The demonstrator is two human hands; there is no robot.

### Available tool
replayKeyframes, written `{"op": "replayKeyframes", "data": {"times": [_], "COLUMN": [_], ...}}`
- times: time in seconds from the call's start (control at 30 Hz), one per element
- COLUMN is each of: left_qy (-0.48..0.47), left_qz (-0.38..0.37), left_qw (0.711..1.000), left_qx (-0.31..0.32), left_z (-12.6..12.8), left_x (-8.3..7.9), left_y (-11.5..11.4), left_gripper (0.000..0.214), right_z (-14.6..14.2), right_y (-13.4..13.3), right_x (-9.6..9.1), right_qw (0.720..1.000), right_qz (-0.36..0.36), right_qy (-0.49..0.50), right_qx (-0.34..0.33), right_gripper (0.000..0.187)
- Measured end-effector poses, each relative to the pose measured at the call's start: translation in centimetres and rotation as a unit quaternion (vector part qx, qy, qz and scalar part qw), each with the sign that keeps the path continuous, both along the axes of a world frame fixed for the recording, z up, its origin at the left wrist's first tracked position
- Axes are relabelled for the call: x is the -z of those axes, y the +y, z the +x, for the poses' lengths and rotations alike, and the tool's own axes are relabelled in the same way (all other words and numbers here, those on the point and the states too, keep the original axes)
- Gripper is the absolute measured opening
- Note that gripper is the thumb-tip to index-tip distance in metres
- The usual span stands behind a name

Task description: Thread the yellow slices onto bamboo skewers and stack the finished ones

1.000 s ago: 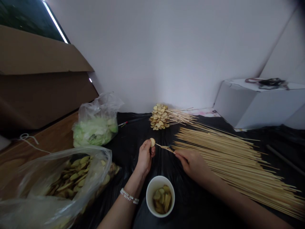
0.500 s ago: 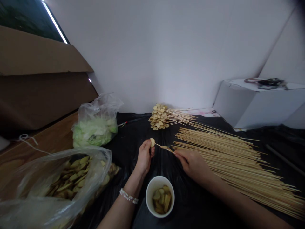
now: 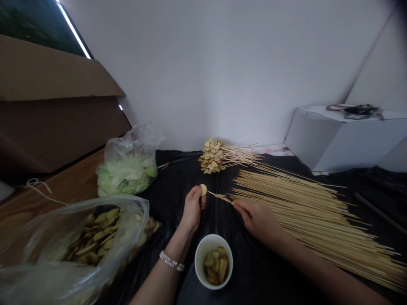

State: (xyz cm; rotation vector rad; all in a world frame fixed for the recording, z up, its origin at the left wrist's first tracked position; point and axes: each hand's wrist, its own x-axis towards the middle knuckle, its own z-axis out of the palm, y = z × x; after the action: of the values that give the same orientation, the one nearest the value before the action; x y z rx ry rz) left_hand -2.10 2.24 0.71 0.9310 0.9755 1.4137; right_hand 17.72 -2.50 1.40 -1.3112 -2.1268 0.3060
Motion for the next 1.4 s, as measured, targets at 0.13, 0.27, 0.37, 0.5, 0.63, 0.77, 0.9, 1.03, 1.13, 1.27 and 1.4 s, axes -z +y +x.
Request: {"op": "replayKeyframes", "data": {"times": [0.13,0.27,0.37,0.5,0.63,0.77,0.9,1.03,1.13,1.27,1.4], "left_qy": [0.005,0.008,0.009,0.010,0.011,0.020,0.042,0.064,0.079,0.111,0.132], "left_qz": [0.004,0.007,0.002,-0.003,0.010,0.013,0.013,0.001,-0.001,0.011,0.010], "left_qw": [1.000,1.000,1.000,1.000,1.000,1.000,0.999,0.998,0.997,0.994,0.991], "left_qx": [0.008,0.006,0.005,0.005,0.007,0.007,0.007,0.007,0.006,0.001,-0.007], "left_z": [-0.01,-0.04,-0.10,-0.13,-0.07,-0.06,-0.16,-0.14,-0.05,0.03,0.03], "left_x": [-0.04,-0.04,0.03,0.12,0.10,0.00,-0.04,-0.03,-0.07,-0.09,0.17], "left_y": [-0.03,-0.05,-0.03,0.05,0.04,-0.01,0.03,0.06,-0.01,-0.11,-0.06], "left_gripper": [0.033,0.033,0.033,0.034,0.034,0.034,0.034,0.035,0.035,0.036,0.034], "right_z": [-0.02,0.01,0.02,0.01,0.01,0.00,-0.01,0.06,0.17,0.26,0.19], "right_y": [0.00,0.07,0.09,0.05,0.02,-0.05,-0.10,0.05,0.18,0.02,-0.19], "right_x": [-0.13,-0.02,0.09,0.05,-0.05,-0.14,-0.32,-0.36,-0.14,0.08,-0.06], "right_qw": [1.000,1.000,1.000,1.000,1.000,1.000,1.000,0.999,1.000,0.998,0.998], "right_qz": [-0.003,-0.001,0.004,0.008,0.003,-0.001,-0.011,-0.027,-0.011,0.031,0.025], "right_qy": [-0.005,-0.007,-0.005,-0.005,-0.006,-0.001,0.001,0.003,-0.003,-0.046,-0.059], "right_qx": [0.004,-0.001,0.002,0.004,0.001,-0.003,-0.008,-0.021,-0.016,-0.003,-0.001], "right_gripper": [0.028,0.029,0.028,0.028,0.029,0.029,0.029,0.027,0.028,0.029,0.028]}}
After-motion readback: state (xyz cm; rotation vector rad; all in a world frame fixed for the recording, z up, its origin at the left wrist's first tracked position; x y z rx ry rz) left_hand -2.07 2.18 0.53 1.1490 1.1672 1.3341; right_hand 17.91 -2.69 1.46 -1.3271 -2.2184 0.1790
